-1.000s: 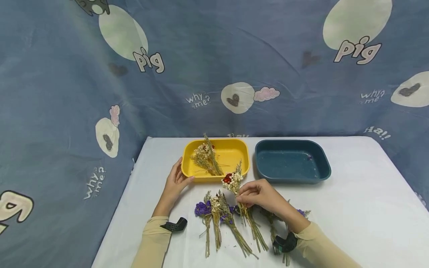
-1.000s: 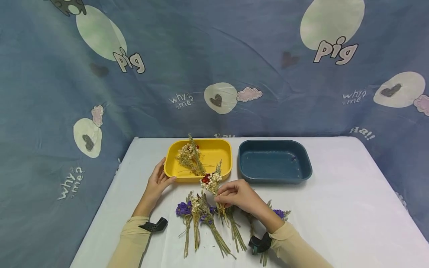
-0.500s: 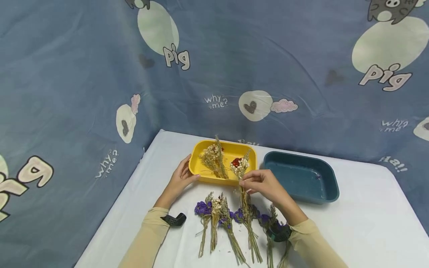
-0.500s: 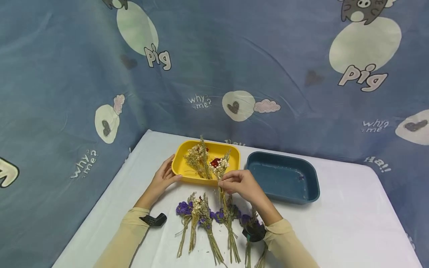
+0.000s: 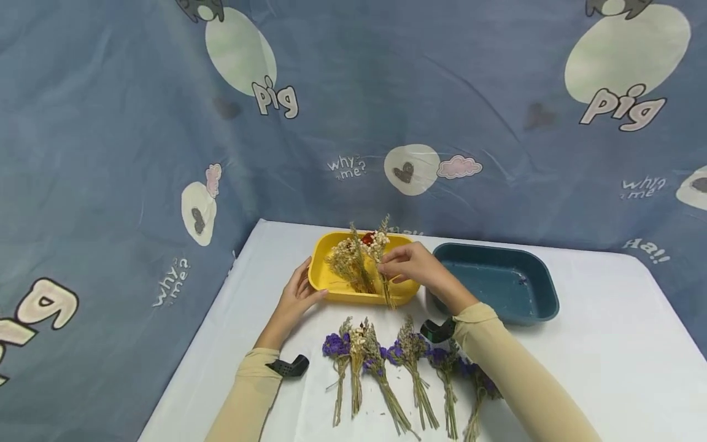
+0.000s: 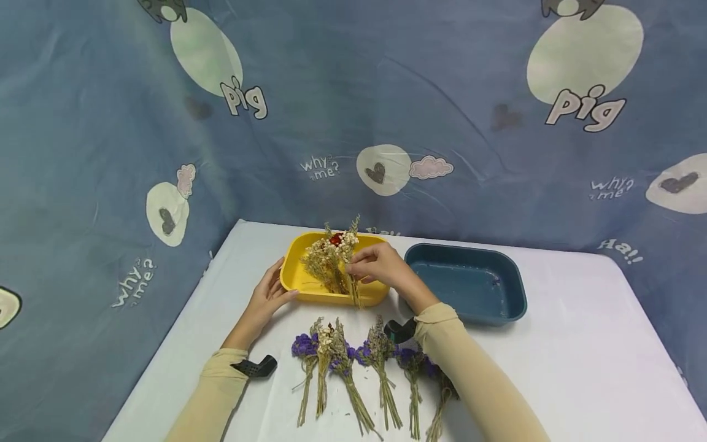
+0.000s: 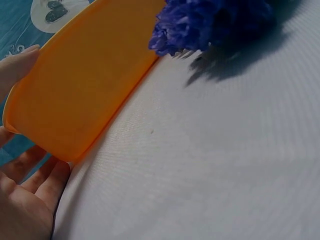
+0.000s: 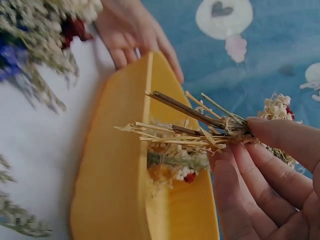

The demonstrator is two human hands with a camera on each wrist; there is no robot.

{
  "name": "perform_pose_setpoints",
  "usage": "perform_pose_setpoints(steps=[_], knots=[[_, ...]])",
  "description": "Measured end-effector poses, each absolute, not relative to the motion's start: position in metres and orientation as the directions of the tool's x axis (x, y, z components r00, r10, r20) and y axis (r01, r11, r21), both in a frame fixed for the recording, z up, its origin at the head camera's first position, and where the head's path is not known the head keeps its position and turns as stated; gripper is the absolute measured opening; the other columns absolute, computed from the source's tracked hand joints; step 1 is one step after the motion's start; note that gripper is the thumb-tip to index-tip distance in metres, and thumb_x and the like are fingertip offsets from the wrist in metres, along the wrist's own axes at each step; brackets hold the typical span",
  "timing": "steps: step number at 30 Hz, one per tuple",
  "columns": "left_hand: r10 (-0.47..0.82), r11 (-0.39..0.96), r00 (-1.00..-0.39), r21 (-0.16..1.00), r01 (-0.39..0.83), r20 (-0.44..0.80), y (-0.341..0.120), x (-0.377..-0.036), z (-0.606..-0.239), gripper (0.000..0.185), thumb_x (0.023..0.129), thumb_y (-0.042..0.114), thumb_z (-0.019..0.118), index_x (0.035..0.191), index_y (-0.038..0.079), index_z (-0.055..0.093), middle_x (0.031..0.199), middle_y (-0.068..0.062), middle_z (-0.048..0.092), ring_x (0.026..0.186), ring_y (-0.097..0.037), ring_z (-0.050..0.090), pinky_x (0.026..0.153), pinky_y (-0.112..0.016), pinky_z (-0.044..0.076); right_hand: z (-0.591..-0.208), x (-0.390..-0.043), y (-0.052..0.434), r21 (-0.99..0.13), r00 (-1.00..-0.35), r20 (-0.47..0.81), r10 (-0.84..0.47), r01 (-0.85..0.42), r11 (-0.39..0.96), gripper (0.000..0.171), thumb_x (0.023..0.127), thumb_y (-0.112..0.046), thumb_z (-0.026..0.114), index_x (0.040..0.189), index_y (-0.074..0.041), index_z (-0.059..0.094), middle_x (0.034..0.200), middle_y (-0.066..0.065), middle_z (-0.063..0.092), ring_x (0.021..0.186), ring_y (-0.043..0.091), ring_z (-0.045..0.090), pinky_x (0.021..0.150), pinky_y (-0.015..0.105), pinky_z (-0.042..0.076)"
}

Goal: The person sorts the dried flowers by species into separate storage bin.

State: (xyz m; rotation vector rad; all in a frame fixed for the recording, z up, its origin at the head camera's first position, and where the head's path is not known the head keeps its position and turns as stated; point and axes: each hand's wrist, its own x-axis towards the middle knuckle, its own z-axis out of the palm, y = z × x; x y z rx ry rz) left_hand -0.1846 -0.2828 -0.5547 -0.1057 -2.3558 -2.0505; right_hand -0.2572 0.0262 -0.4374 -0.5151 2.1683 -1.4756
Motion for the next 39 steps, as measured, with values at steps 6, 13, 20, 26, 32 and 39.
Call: perform_pose_setpoints(steps=[6, 13, 20, 26, 32, 39], knots=[[-0.014, 0.143, -0.998, 0.988, 0.061, 0.064, -0.282, -0.174, -0.563, 0.094, 0.094, 0.018, 0.078, 0.167, 0.022, 0.019, 0.167, -0.011, 0.033, 0.155, -0.032, 0.035, 0.116, -0.015, 0.040, -0.444, -0.275, 0.005, -0.915, -0.812, -0.184, -0.553, -0.065, 0.399, 0.027, 0.096, -0.020, 0.075, 0.113, 0.000, 0.076, 0.108, 0.017, 0.078, 0.086, 0.019, 0.076, 0.087, 0.047, 0.066], [-0.018, 0.132, -0.999, 0.991, 0.034, 0.037, -0.278, -0.160, -0.571, 0.094, 0.093, 0.015, 0.078, 0.166, 0.023, 0.020, 0.166, -0.011, 0.034, 0.155, -0.031, 0.035, 0.113, -0.011, 0.040, -0.462, -0.280, -0.004, -0.878, -0.816, -0.262, -0.515, -0.021, 0.479, 0.019, 0.095, -0.014, 0.075, 0.105, 0.001, 0.079, 0.102, 0.015, 0.079, 0.077, 0.015, 0.076, 0.081, 0.039, 0.067], [-0.018, 0.137, -0.999, 0.990, 0.038, 0.041, -0.275, -0.157, -0.571, 0.094, 0.093, 0.014, 0.078, 0.166, 0.023, 0.021, 0.165, -0.011, 0.036, 0.154, -0.031, 0.037, 0.113, -0.012, 0.040, -0.473, -0.286, -0.007, -0.870, -0.827, -0.269, -0.494, -0.012, 0.493, 0.016, 0.094, -0.013, 0.076, 0.101, 0.001, 0.079, 0.100, 0.013, 0.077, 0.076, 0.015, 0.074, 0.075, 0.035, 0.066], [-0.002, 0.128, -0.998, 0.989, 0.067, 0.068, -0.278, -0.164, -0.566, 0.094, 0.093, 0.010, 0.077, 0.167, 0.018, 0.019, 0.167, -0.014, 0.032, 0.154, -0.033, 0.035, 0.113, -0.010, 0.039, -0.480, -0.293, -0.011, -0.831, -0.818, -0.237, -0.524, -0.109, 0.545, 0.011, 0.093, -0.009, 0.075, 0.091, 0.001, 0.080, 0.078, 0.011, 0.075, 0.063, 0.012, 0.063, 0.060, 0.023, 0.055], [0.017, 0.139, -0.996, 0.986, 0.089, 0.088, -0.280, -0.179, -0.560, 0.094, 0.093, 0.014, 0.078, 0.166, 0.021, 0.019, 0.167, -0.013, 0.033, 0.154, -0.033, 0.035, 0.115, -0.015, 0.040, -0.474, -0.299, -0.009, -0.809, -0.821, -0.212, -0.530, -0.157, 0.566, 0.011, 0.092, -0.007, 0.075, 0.088, 0.000, 0.080, 0.075, 0.013, 0.075, 0.060, 0.013, 0.058, 0.055, 0.021, 0.044], [0.012, 0.144, -0.997, 0.986, 0.083, 0.083, -0.277, -0.183, -0.557, 0.094, 0.092, 0.012, 0.079, 0.166, 0.021, 0.020, 0.167, -0.013, 0.033, 0.154, -0.033, 0.036, 0.115, -0.016, 0.040, -0.469, -0.298, -0.005, -0.810, -0.808, -0.198, -0.555, -0.184, 0.556, 0.012, 0.093, -0.007, 0.073, 0.087, 0.001, 0.080, 0.076, 0.012, 0.076, 0.065, 0.017, 0.068, 0.058, 0.023, 0.051]])
